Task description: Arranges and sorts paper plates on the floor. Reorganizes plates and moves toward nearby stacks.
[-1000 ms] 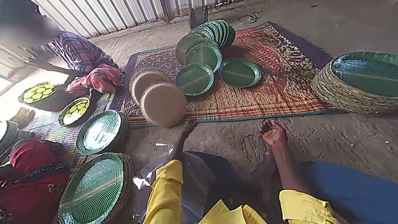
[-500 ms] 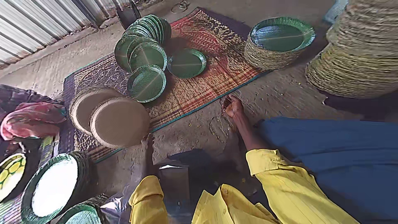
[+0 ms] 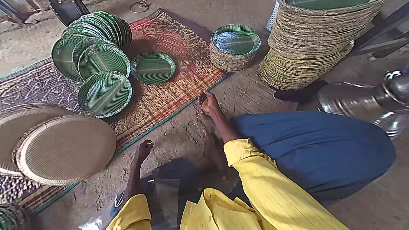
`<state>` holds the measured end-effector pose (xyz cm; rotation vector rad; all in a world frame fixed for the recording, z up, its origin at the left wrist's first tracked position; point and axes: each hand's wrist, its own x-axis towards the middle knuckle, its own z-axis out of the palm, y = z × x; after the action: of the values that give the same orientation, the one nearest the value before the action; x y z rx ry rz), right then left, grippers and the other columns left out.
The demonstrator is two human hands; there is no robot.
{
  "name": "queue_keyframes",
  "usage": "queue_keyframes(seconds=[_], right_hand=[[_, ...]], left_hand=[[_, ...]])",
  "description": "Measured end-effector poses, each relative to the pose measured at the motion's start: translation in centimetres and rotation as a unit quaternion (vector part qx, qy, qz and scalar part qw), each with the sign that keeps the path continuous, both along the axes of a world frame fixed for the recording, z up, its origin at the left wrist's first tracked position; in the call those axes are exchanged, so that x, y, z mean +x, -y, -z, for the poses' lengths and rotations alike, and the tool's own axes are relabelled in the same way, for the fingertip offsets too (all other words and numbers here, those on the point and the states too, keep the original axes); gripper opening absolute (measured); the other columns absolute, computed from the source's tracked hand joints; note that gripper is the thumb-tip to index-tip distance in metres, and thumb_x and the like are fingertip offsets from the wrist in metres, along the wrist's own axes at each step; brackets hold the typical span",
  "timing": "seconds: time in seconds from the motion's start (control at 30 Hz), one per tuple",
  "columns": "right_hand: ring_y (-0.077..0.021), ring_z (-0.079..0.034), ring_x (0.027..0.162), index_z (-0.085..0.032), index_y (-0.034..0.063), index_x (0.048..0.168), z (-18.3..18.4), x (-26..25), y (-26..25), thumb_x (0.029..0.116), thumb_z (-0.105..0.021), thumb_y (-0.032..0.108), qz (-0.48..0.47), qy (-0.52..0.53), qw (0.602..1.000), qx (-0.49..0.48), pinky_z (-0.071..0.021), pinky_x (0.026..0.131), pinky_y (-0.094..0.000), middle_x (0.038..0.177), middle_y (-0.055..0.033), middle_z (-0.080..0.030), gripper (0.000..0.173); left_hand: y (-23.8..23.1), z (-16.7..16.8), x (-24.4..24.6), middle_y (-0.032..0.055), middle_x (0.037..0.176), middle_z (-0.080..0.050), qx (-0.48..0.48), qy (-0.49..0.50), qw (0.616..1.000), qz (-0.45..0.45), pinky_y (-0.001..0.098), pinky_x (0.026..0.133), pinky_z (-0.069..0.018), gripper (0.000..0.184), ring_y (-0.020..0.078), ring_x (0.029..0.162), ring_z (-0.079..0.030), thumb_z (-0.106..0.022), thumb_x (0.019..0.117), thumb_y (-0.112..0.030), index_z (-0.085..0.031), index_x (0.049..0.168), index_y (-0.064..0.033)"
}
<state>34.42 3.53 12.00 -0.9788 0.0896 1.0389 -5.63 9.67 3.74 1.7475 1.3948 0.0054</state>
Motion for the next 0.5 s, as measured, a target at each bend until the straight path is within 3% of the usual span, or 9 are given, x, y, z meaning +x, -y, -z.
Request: queue_keyframes(seconds=[0.13, 0.3, 0.5], right_hand=[[-0.0117, -0.058, 0.065, -0.055, 0.0105, 0.116, 0.1, 0.7, 0.1, 0.1065, -0.048, 0.027, 0.008, 0.01, 1.0, -0.005, -0.0493, 0.054, -0.0255, 0.092, -0.0037, -0.062, 0.02], [-0.0108, -0.058, 0.063, -0.057, 0.0117, 0.112, 0.7, 0.4, -0.1, 0.1064, -0.047, 0.027, 0.004, 0.01, 1.0, -0.016, -0.0487, 0.054, -0.0251, 0.089, -0.0023, -0.062, 0.018], [-0.0116, -0.058, 0.064, -0.055, 0.0097, 0.12, 0.6, 0.2, -0.5, 0.1067, -0.046, 0.026, -0.013, 0.019, 0.999, -0.029, -0.0485, 0.054, -0.0257, 0.092, -0.0042, -0.063, 0.023]], left_hand=[[1.0, -0.5, 1.4, 0.0291, 0.13, -0.064, 0.004, -0.025, 0.998, 0.058, 0.0531, 0.109, -0.045, 0.042, 0.0396, 0.123, -0.063, -0.051, 0.1075, -0.018, -0.053, 0.142, 0.0061], [2.6, 1.7, 0.9, 0.0297, 0.126, -0.066, 0.076, 0.034, 0.996, 0.031, 0.053, 0.107, -0.0477, 0.038, 0.04, 0.118, -0.065, -0.049, 0.1062, -0.013, -0.058, 0.136, 0.0081], [2.8, 1.9, 0.8, 0.0294, 0.12, -0.068, 0.128, 0.082, 0.988, 0.01, 0.0519, 0.1, -0.0524, 0.037, 0.0384, 0.108, -0.07, -0.048, 0.1062, -0.015, -0.061, 0.132, 0.009]])
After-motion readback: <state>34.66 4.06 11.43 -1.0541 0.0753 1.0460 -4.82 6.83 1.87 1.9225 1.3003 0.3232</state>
